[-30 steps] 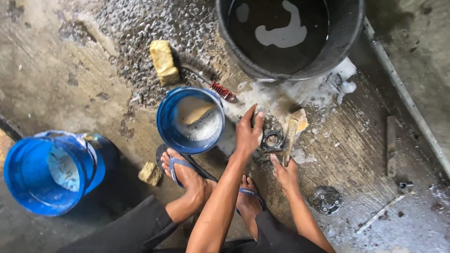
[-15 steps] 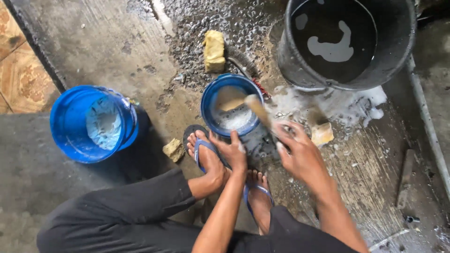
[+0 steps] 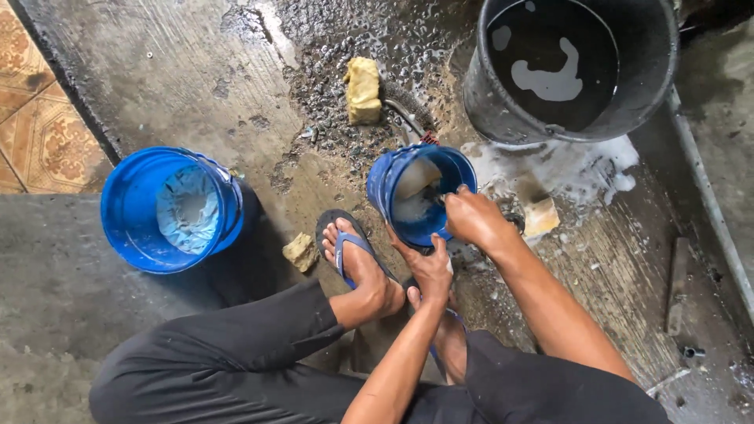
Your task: Cleaning a car alternator using a brush, sponge, and soapy water on a workshop floor.
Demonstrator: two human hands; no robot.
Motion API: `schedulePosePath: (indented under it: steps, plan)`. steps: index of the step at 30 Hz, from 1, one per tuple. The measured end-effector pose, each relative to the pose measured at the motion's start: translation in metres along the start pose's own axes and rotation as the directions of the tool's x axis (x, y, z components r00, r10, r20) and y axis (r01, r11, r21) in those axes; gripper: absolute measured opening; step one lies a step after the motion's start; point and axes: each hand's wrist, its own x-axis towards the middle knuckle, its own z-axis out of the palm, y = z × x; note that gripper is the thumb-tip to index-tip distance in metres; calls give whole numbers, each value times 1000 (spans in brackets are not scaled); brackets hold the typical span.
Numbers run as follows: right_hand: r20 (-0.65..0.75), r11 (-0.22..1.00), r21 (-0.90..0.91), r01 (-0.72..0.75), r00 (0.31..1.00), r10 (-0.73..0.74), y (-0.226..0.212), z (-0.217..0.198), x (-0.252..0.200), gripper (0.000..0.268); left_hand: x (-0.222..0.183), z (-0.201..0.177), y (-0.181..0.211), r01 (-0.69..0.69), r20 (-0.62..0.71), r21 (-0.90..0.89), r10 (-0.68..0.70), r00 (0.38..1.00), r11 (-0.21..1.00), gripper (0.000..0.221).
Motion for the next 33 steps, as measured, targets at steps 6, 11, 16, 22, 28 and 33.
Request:
schedulePosePath:
  steps: [6, 11, 16, 22, 28, 33]
  plan:
    - [-64, 962, 273, 14, 998, 3, -28, -19, -38, 40, -10, 5, -25, 10, 13, 35, -10, 1000, 999, 89]
    - [48, 943, 332, 7, 999, -25, -53, -33, -64, 41, -15, 7, -37, -65, 22, 137, 63, 998, 988, 86]
    - [48, 857, 514, 19, 998, -50, -61, -52, -73, 40, -9, -6, -26, -134, 90, 135, 122, 988, 982, 82]
    - [163, 332, 937, -110, 977, -135, 13, -18, -51, 33, 23, -8, -55, 50, 86, 84, -57, 995, 995, 95]
    - [-39, 2, 999, 39, 999, 19, 69, -18, -137, 35, 102, -42, -117, -38, 50, 659, 7, 999, 752, 82]
    - [-184, 226, 971, 83, 861, 473, 101, 24, -188, 64, 91, -37, 38, 263, -1, -389, -285, 958, 883, 67]
